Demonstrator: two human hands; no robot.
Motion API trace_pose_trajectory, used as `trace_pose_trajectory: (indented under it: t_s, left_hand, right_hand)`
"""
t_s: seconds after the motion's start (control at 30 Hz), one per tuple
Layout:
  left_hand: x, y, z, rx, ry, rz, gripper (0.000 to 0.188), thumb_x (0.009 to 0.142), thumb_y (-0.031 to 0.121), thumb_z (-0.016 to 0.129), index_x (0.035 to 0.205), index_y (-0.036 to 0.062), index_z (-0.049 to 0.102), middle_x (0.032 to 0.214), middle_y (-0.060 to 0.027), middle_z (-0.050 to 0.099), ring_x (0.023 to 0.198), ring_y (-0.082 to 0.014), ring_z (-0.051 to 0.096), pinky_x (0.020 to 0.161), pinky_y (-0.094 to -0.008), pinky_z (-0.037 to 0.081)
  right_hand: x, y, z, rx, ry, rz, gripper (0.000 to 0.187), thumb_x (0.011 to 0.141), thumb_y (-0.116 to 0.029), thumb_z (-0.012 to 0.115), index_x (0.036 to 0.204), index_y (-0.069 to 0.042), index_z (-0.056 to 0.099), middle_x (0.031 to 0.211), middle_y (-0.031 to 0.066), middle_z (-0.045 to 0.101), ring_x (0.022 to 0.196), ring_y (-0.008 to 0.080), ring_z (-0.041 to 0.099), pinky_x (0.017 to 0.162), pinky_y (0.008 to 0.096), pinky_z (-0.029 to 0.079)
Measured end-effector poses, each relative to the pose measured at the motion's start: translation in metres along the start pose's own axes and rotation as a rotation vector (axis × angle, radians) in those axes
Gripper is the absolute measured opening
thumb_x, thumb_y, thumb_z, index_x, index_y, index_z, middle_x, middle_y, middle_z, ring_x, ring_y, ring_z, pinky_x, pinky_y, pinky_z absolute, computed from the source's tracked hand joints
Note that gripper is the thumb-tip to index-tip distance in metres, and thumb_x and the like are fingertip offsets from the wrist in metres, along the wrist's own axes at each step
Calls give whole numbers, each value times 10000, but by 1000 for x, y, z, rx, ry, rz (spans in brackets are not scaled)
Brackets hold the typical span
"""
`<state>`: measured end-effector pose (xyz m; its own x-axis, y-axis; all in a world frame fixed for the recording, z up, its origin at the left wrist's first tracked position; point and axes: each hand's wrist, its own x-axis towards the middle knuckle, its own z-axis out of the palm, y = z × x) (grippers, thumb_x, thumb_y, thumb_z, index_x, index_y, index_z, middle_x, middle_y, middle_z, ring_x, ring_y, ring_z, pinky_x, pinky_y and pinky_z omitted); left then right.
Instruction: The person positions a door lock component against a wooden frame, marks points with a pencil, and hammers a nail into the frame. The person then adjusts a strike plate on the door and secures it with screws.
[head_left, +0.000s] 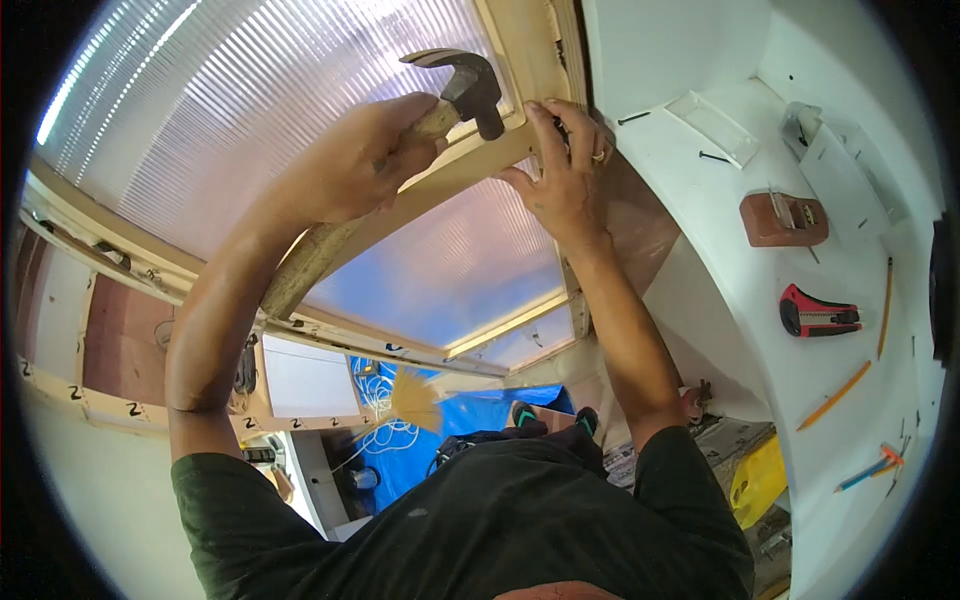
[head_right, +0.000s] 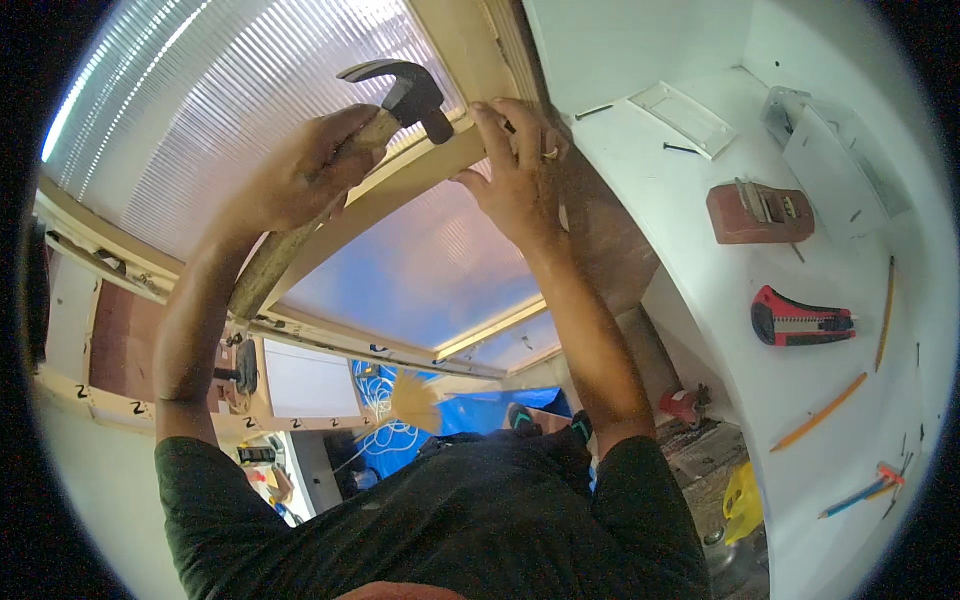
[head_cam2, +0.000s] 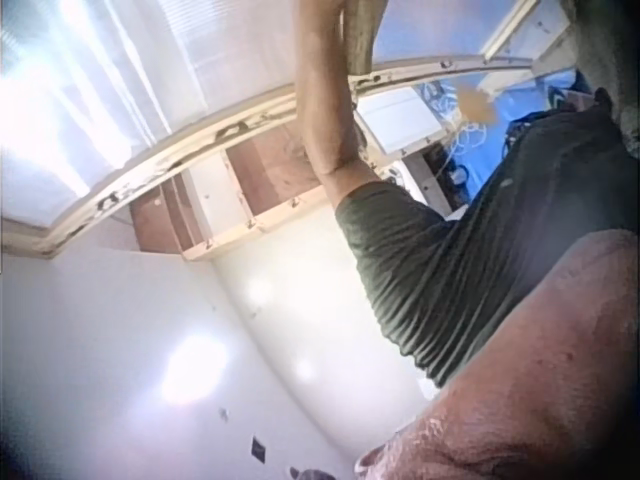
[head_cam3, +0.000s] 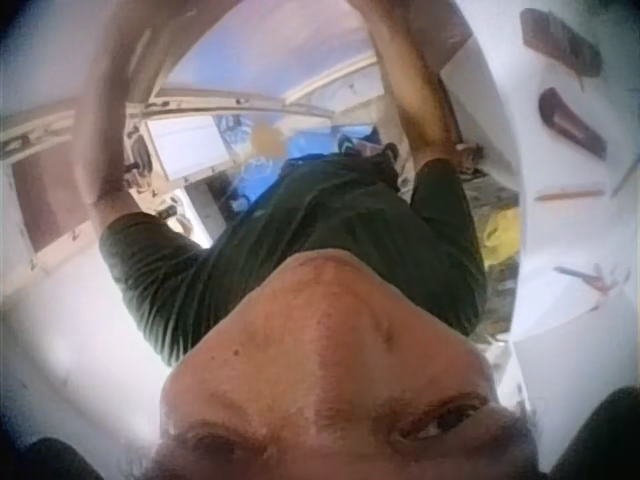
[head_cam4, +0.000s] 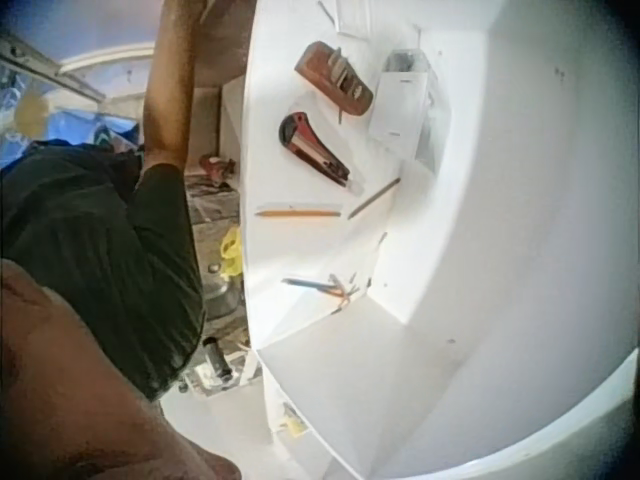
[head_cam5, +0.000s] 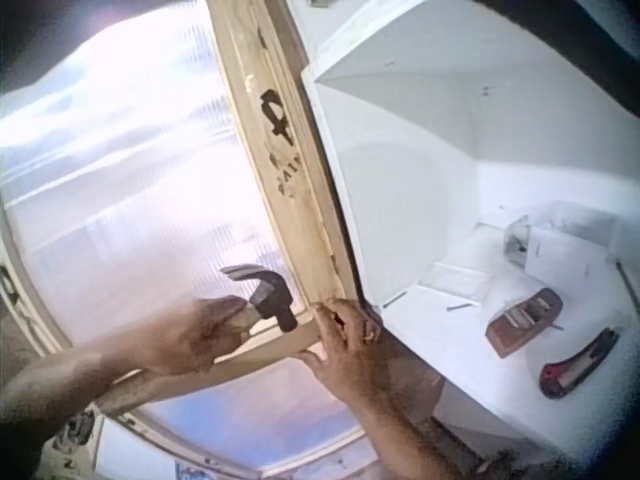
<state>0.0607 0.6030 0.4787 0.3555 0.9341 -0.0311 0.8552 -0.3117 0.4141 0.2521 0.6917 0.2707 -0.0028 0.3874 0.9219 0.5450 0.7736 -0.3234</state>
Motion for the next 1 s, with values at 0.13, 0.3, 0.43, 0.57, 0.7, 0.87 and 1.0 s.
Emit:
trace_pose_trajectory:
  t_s: [0.13,0.3,0.43,0.57,0.7,0.87,1.0]
  left_hand:
    - [13,-2,2,-27,-3,28,272,1109,213,565,1252,-19,577,784,-36,567,579,-127,622,511,-308,516]
    - [18,1,10,-29,56,29,197,1045,160,618,1068,-35,603,698,-109,589,559,-184,630,560,-381,503]
    - [15,7,12,-43,82,-35,193,1027,144,629,1096,-36,626,710,-126,616,555,-193,623,573,-393,501]
    - [11,-15,29,1,250,161,260,1023,137,624,1200,-52,614,756,-126,628,555,-189,619,564,-379,509]
    - [-6,-2,75,-324,369,-67,345,1043,149,602,1316,-60,586,790,-88,619,569,-153,621,529,-351,511]
    - [-2,10,155,-956,739,42,325,1096,212,566,1292,-46,575,785,-60,621,555,-137,631,505,-314,512]
    - [28,5,196,-1255,905,148,289,1100,195,557,1284,-27,552,840,-41,618,550,-104,603,506,-271,508]
  right_hand:
    - [-1,6,3,61,-15,40,904,658,-293,987,1445,-128,575,1467,70,517,1387,314,502,1105,546,318]
    - [-9,9,10,109,23,75,891,649,-262,995,1410,-118,554,1490,88,510,1408,316,490,1107,543,325]
    - [-7,6,9,124,56,32,887,641,-236,1001,1396,-106,555,1492,92,505,1416,325,485,1113,545,342]
    - [-7,-1,10,64,43,44,879,650,-220,995,1398,-89,551,1484,100,497,1413,346,482,1126,552,351]
    - [-4,-8,-5,18,-15,43,745,745,-134,925,1391,-78,559,1453,128,514,1366,367,513,1121,552,375]
    - [16,-3,-23,162,-16,63,429,881,-70,766,1287,-30,631,1333,176,580,1250,403,585,1051,518,470]
    - [55,-7,-36,145,47,48,285,915,-67,728,1187,0,680,1295,194,590,1210,406,597,1034,493,495]
